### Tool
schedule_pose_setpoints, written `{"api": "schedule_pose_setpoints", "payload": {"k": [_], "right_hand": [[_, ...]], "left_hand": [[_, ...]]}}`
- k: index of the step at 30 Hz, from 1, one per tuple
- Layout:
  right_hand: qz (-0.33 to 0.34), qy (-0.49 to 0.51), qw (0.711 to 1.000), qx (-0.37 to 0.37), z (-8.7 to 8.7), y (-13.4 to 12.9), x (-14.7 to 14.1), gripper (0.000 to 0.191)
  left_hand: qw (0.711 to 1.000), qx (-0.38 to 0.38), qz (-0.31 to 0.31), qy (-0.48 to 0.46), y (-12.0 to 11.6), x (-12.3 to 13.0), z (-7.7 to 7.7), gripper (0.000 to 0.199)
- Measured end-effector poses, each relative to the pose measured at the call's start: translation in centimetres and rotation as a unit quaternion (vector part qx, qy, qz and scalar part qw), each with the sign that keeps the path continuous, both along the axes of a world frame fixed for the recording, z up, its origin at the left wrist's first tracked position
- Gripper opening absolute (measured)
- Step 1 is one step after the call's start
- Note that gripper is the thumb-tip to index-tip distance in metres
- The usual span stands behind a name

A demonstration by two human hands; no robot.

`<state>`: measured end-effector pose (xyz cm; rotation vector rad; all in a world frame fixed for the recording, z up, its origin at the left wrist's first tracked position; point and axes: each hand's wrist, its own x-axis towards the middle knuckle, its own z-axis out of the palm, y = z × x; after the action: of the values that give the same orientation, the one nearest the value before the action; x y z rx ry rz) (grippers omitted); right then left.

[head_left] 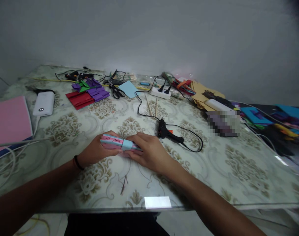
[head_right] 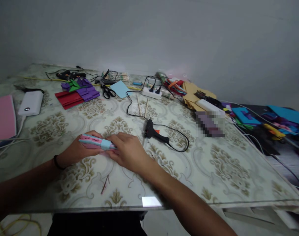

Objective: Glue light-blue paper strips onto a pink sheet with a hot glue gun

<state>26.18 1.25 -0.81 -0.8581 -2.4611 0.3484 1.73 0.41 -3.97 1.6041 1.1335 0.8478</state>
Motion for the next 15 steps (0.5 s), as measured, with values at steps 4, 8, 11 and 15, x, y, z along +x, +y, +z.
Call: {"api": "schedule_pose_setpoints", "payload": {"k": [4, 8, 11, 15], "right_hand": [[0.013, 0.050, 0.999, -0.012, 0.31, -0.16, -0.19, 0.032], [0.009, 0.078, 0.996, -0.032, 0.45, -0.37, -0.40, 0.025], [0.001, 0.091, 0.995, -0.030, 0.29, -0.37, -0.46, 0.022], [0.003, 0.093, 0.995, -0.028, 0.18, -0.35, -0.36, 0.019]], "left_hand": [[1.000, 0.012, 0.007, 0.011, -0.04, 0.22, 0.38, 0.027], [1.000, 0.017, -0.008, 0.002, -0.04, 0.13, 0.45, 0.029], [1.000, 0.014, -0.017, -0.001, 0.06, -0.10, 0.27, 0.031], [0.999, 0.013, -0.042, -0.011, 0.29, -0.45, 0.11, 0.039]]}}
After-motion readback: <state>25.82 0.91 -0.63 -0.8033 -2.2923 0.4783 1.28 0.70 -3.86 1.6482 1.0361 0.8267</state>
